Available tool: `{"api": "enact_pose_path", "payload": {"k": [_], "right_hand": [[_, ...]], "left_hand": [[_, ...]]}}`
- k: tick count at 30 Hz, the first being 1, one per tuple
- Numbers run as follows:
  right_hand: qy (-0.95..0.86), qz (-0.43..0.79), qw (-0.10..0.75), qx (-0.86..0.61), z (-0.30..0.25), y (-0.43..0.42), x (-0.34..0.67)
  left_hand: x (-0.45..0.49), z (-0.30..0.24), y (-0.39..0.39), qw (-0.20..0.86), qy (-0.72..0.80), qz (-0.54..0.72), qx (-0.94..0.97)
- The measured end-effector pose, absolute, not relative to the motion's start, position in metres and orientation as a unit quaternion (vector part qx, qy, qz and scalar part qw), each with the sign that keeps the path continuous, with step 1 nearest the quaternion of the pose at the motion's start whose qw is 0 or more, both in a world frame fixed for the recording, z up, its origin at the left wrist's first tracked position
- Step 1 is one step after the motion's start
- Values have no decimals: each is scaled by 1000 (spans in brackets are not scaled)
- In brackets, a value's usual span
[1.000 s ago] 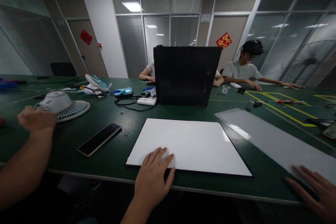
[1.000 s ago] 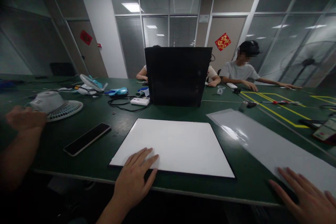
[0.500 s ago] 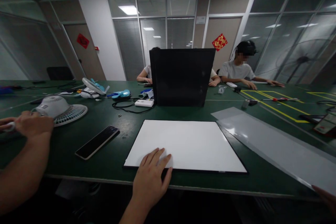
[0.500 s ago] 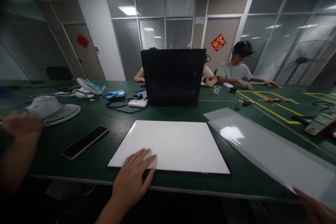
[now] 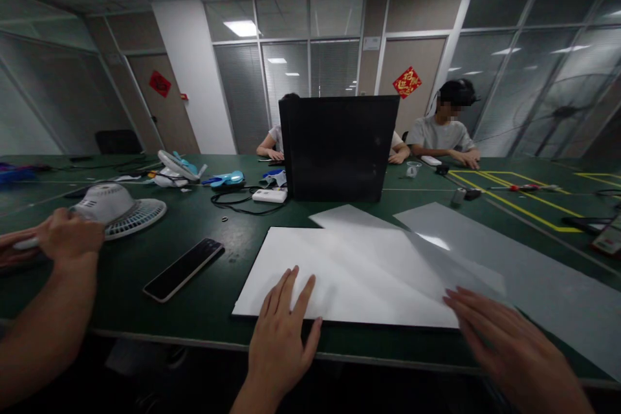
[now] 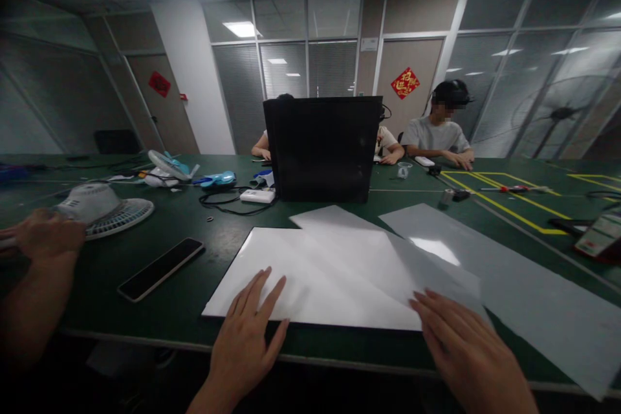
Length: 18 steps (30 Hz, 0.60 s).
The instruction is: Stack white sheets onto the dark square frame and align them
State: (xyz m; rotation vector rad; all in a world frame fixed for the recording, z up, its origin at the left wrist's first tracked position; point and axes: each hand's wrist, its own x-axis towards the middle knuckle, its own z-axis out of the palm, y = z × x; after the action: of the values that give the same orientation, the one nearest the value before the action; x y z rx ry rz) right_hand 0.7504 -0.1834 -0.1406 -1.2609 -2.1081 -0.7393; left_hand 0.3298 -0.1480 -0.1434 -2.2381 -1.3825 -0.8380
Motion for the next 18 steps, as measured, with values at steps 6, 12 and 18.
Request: {"api": "enact_pose_path", "payload": {"k": [6, 12, 18], "right_hand": [[-831, -276, 242, -418, -155, -158, 704], [-836, -268, 241, -414, -166, -151, 695], [-828, -270, 249, -424, -158, -157, 689]], "left_hand": [[329, -143, -150, 211, -480, -308, -794], [330, -148, -148, 136, -490, -324, -798], [328, -146, -146, 129, -496, -261, -818]]}}
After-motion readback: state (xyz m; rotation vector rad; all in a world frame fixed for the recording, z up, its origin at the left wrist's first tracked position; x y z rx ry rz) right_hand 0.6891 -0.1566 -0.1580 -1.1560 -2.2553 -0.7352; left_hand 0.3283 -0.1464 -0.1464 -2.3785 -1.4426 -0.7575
